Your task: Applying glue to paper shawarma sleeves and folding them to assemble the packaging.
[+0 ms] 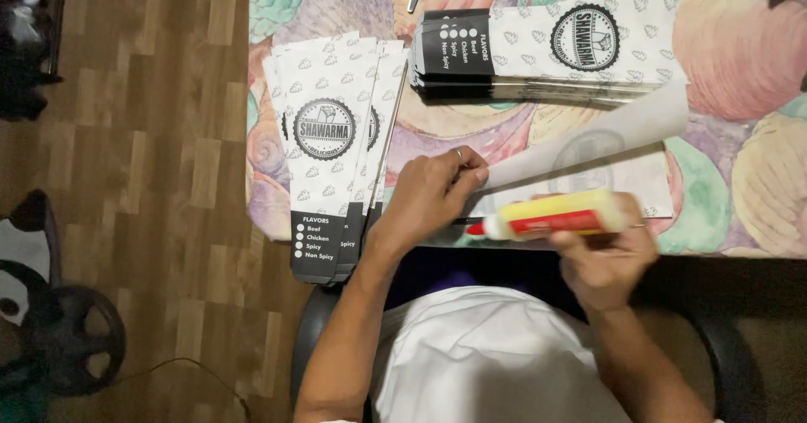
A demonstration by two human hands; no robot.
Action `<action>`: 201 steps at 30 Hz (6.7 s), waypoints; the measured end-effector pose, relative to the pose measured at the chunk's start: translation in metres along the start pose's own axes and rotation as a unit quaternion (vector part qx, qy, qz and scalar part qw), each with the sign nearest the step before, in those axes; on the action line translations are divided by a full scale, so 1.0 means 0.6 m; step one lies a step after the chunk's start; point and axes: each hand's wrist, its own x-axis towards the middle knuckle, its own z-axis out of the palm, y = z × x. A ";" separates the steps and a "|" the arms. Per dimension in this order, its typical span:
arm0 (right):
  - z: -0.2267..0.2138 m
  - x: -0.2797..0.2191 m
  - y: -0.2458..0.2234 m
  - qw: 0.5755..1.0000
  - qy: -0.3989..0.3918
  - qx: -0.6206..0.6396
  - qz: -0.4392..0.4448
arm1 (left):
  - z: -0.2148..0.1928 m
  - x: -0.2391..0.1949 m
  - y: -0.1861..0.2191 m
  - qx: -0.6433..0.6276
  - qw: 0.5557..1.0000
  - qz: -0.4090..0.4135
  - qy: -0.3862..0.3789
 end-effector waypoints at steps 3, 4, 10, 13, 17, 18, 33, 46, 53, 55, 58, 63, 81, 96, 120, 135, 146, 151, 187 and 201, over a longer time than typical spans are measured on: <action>-0.058 0.043 -0.073 0.991 0.129 0.007 0.031 | 0.007 -0.036 0.019 0.086 0.994 0.058 -0.020; -0.113 0.058 -0.057 0.991 0.132 0.004 0.028 | 0.012 -0.045 0.018 0.085 0.994 0.062 -0.022; -0.224 0.123 -0.098 0.942 0.139 -0.258 0.164 | 0.036 -0.077 0.012 0.107 0.967 0.226 0.040; -0.250 0.131 -0.094 0.910 0.030 -0.405 0.080 | 0.047 -0.078 0.005 0.137 0.955 0.258 0.056; -0.185 0.120 -0.127 0.764 -0.072 -0.600 -0.225 | 0.055 -0.083 -0.004 0.134 0.952 0.264 0.076; -0.152 0.119 -0.137 0.756 -0.072 -0.593 -0.267 | 0.057 -0.083 -0.009 0.137 0.951 0.265 0.080; -0.061 0.090 -0.103 0.845 -0.219 -0.388 -0.296 | 0.056 -0.087 -0.019 0.102 0.947 0.292 0.087; -0.088 0.094 -0.092 0.832 -0.257 -0.381 -0.312 | 0.051 -0.089 -0.030 0.059 0.951 0.297 0.066; -0.088 0.098 -0.100 0.836 -0.257 -0.392 -0.285 | 0.049 -0.091 -0.033 0.071 0.952 0.295 0.052; -0.077 0.105 -0.111 0.846 -0.253 -0.391 -0.260 | 0.048 -0.096 -0.032 0.081 0.951 0.295 0.046; -0.046 0.121 -0.124 0.841 -0.239 -0.417 -0.249 | 0.045 -0.104 -0.025 0.129 0.949 0.288 0.009; 0.016 0.148 -0.105 0.788 -0.392 -0.403 -0.250 | 0.046 -0.106 -0.027 0.139 0.947 0.290 0.010; -0.073 0.155 -0.073 0.674 -0.361 -0.628 -0.148 | 0.232 -0.010 0.078 0.290 0.943 0.124 0.108; -0.068 0.157 -0.089 0.692 -0.342 -0.617 -0.156 | 0.132 -0.090 0.013 0.378 0.915 -0.030 0.135; -0.006 0.277 -0.097 0.725 -0.273 -0.486 -0.405 | -0.082 -0.187 0.028 -0.086 0.939 -0.100 0.317; -0.170 0.119 -0.149 0.770 -0.113 -0.571 -0.260 | -0.032 -0.104 -0.025 0.247 0.893 0.144 0.347; -0.315 0.132 -0.101 0.895 0.020 -0.376 0.240 | 0.052 -0.050 0.006 0.259 0.918 0.284 0.097; -0.335 0.106 -0.092 0.974 0.114 -0.083 0.176 | 0.051 -0.049 0.000 0.270 0.914 0.279 0.115; -0.206 0.028 -0.061 0.940 0.069 -0.334 0.008 | -0.010 0.016 0.011 0.161 0.984 0.078 0.027; 0.022 0.048 -0.021 0.986 -0.075 -0.141 -0.048 | -0.030 0.066 -0.012 0.032 0.999 -0.010 -0.040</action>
